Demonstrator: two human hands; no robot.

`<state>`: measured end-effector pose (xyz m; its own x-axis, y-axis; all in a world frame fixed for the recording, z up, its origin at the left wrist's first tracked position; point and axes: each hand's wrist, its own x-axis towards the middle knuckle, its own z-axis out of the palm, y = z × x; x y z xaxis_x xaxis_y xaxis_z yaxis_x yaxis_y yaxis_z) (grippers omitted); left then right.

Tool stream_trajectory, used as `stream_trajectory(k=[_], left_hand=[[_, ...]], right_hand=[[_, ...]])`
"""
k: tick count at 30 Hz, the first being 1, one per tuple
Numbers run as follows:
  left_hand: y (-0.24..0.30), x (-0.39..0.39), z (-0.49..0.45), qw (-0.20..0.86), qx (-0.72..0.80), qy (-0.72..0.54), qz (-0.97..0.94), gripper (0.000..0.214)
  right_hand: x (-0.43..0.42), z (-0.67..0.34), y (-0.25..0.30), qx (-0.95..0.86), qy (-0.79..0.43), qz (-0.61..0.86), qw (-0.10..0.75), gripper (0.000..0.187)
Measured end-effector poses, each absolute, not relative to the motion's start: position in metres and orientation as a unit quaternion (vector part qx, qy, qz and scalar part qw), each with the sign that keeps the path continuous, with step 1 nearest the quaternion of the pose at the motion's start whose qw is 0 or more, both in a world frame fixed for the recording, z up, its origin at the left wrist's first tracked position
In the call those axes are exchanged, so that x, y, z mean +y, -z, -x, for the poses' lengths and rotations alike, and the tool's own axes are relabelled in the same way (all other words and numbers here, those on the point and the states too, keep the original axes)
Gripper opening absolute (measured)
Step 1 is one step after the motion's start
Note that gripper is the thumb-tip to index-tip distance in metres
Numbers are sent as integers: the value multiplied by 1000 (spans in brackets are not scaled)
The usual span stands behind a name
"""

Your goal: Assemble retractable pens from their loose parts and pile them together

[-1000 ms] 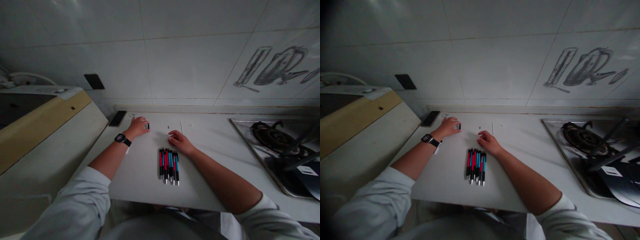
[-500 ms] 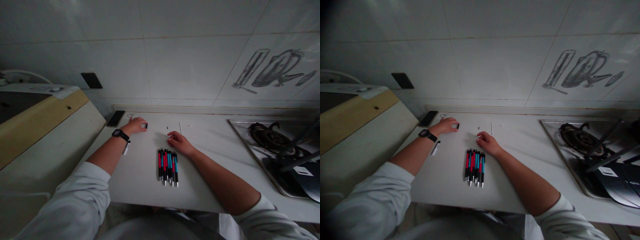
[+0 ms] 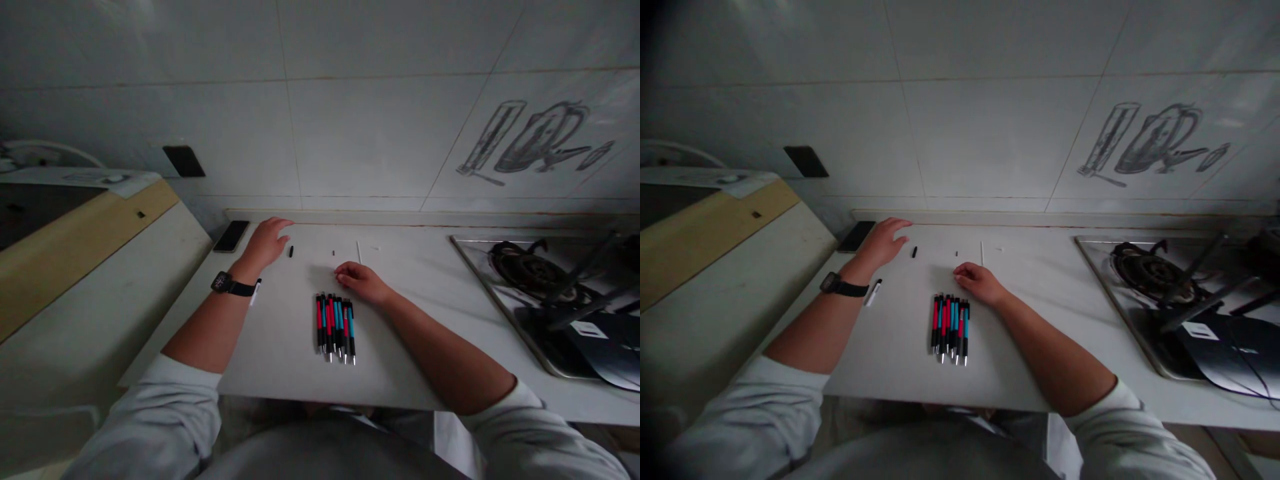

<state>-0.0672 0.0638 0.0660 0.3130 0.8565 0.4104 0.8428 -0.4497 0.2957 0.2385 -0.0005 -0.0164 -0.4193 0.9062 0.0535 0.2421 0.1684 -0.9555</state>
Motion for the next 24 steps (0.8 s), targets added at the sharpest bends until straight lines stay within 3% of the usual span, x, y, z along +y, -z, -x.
stream_trajectory(k=[4,9,14,19,24], left_hand=[[-60,21,34,107,543,-328,-766,25],[-17,-14,-2,175,506,-237,-811,17],[9,-11,-3,176,494,-227,-821,19],[12,-6,4,186,487,-236,-820,20],[15,-7,3,175,484,-230,-826,21]], right_hand=[[-6,-257,-10,-759,-335,497,253,20],[-21,-265,-26,-782,-314,527,109,22],[-33,-255,-24,-801,-287,522,57,28],[-37,-253,-30,-811,-307,498,19,21],[-41,-250,-29,-815,-240,527,7,16]])
